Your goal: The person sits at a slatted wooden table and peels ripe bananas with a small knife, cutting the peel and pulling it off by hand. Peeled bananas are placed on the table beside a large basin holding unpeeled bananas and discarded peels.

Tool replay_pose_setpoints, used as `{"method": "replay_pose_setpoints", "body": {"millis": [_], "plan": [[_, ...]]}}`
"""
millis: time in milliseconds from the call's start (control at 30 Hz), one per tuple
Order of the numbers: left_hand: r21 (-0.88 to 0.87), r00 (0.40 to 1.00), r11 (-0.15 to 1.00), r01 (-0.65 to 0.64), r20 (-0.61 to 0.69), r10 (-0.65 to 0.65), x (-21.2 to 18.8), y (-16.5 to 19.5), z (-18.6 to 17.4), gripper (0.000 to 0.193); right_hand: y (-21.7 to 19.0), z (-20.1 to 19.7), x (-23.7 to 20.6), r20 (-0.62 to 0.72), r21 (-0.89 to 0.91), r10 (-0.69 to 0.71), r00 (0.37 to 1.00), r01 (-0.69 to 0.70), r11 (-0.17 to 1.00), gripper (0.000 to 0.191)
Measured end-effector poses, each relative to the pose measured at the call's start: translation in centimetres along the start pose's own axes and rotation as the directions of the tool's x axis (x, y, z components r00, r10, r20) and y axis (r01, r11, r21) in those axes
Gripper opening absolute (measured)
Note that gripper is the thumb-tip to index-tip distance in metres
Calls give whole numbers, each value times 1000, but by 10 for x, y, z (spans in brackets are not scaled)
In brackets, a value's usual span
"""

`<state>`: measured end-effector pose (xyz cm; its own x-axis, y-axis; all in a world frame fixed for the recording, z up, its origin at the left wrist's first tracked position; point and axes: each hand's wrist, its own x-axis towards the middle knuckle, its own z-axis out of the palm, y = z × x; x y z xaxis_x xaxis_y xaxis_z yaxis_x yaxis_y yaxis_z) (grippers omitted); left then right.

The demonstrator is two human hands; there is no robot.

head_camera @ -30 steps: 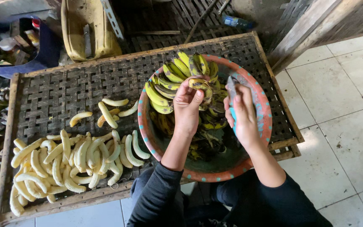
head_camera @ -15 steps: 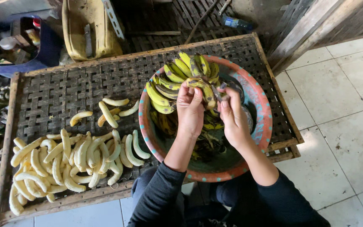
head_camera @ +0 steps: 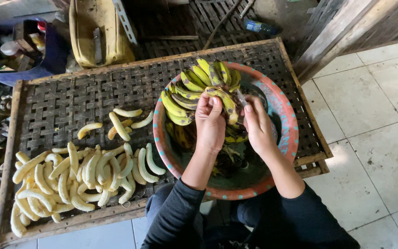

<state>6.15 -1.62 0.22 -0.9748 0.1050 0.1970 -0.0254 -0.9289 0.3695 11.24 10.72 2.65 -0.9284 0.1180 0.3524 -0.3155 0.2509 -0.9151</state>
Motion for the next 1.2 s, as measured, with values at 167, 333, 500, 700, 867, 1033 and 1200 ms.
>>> {"method": "replay_pose_setpoints", "body": {"millis": [167,333,500,700,867,1033,1200], "plan": [[-89,999,995,43,-21,-45,0,-4,-5,21,-16,3,1,-47,-481,-177,983,133,867,23],[-111,997,991,74,-30,-78,-1,-4,-8,18,-22,9,1,-49,-510,-377,925,302,805,10],[-108,972,973,206,-92,-216,-1,-1,-5,31,-16,5,2,-97,-427,-235,967,172,888,10],[522,992,844,118,-92,-82,4,-8,-4,58,-3,-2,2,-79,-444,-298,951,234,865,14],[231,951,927,295,20,-308,9,9,-6,65,-2,-25,9,36,495,426,904,-386,778,17],[234,923,896,378,-20,-384,7,9,0,62,5,-29,8,36,350,359,933,-348,870,19],[507,942,860,55,260,-213,9,9,-2,65,13,-45,12,148,671,462,875,-432,603,20]]}}
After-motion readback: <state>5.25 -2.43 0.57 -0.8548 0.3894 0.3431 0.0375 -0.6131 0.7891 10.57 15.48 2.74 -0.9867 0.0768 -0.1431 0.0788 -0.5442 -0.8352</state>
